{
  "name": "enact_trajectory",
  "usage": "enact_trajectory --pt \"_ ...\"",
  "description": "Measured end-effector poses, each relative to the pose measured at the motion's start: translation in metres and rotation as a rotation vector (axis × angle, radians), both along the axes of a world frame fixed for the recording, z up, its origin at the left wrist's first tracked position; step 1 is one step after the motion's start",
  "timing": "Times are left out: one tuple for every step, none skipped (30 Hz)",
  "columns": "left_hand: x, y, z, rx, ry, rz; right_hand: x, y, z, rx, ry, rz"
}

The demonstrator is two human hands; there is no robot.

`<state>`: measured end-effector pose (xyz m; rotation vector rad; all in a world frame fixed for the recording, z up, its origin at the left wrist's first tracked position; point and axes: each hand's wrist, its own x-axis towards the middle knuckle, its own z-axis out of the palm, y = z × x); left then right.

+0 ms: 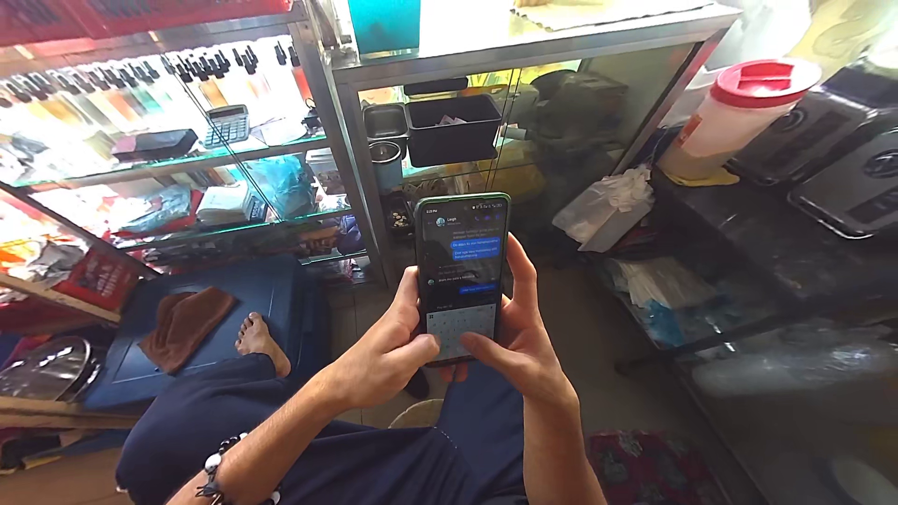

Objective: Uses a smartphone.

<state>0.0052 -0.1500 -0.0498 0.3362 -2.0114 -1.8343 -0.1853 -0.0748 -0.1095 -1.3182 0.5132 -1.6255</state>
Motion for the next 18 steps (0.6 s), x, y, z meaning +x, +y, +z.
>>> enact_trajectory --pt "0.0 0.0 0.0 0.0 -0.004 0.002 0.002 0.0 0.001 0.011 0.008 -0.025" --pt "0.001 0.001 0.001 -0.007 -0.01 0.012 0.002 0.0 0.002 0.012 0.013 -0.025" --pt "0.001 0.001 0.001 -0.013 -0.017 0.026 0.0 0.0 0.001 -0.002 0.024 0.007" --pt "0.001 0.0 0.001 -0.007 -0.022 0.026 -0.003 0.0 -0.001 -0.021 0.046 0.054" --pt "0.002 0.0 0.001 0.006 -0.024 0.022 -0.006 0.0 -0.002 -0.035 0.058 0.099" --pt "0.002 0.0 0.001 0.022 -0.023 0.018 -0.008 0.0 -0.003 -0.04 0.065 0.124" --pt "0.002 0.0 0.001 0.033 -0.021 0.013 -0.009 0.001 -0.003 -0.036 0.075 0.128" --pt "0.003 0.0 0.001 0.034 -0.019 0.01 -0.01 0.001 -0.003 -0.034 0.082 0.127" --pt "0.003 0.001 0.001 0.03 -0.019 0.011 -0.01 0.001 -0.003 -0.04 0.088 0.129" --pt "0.003 0.0 0.001 0.023 -0.023 0.014 -0.01 0.0 -0.004 -0.051 0.091 0.133" --pt "0.003 0.0 0.002 0.019 -0.027 0.017 -0.011 0.0 -0.004 -0.063 0.093 0.137" --pt "0.002 0.0 0.002 0.022 -0.026 0.019 -0.011 0.0 -0.005 -0.073 0.092 0.142" --pt "0.002 0.0 0.002 0.026 -0.026 0.022 -0.011 -0.001 -0.005 -0.078 0.09 0.147" --pt "0.002 0.0 0.001 0.026 -0.029 0.023 -0.011 -0.001 -0.006 -0.081 0.087 0.149" --pt "0.002 0.0 0.001 0.026 -0.029 0.023 -0.011 -0.001 -0.006 -0.078 0.081 0.15" --pt "0.002 0.0 0.001 0.026 -0.028 0.022 -0.011 -0.001 -0.006 -0.075 0.073 0.15" --pt "0.001 0.0 0.001 0.026 -0.027 0.024 -0.011 -0.001 -0.006 -0.073 0.068 0.154" --pt "0.001 0.0 0.001 0.026 -0.025 0.025 -0.011 -0.001 -0.006 -0.071 0.066 0.158"
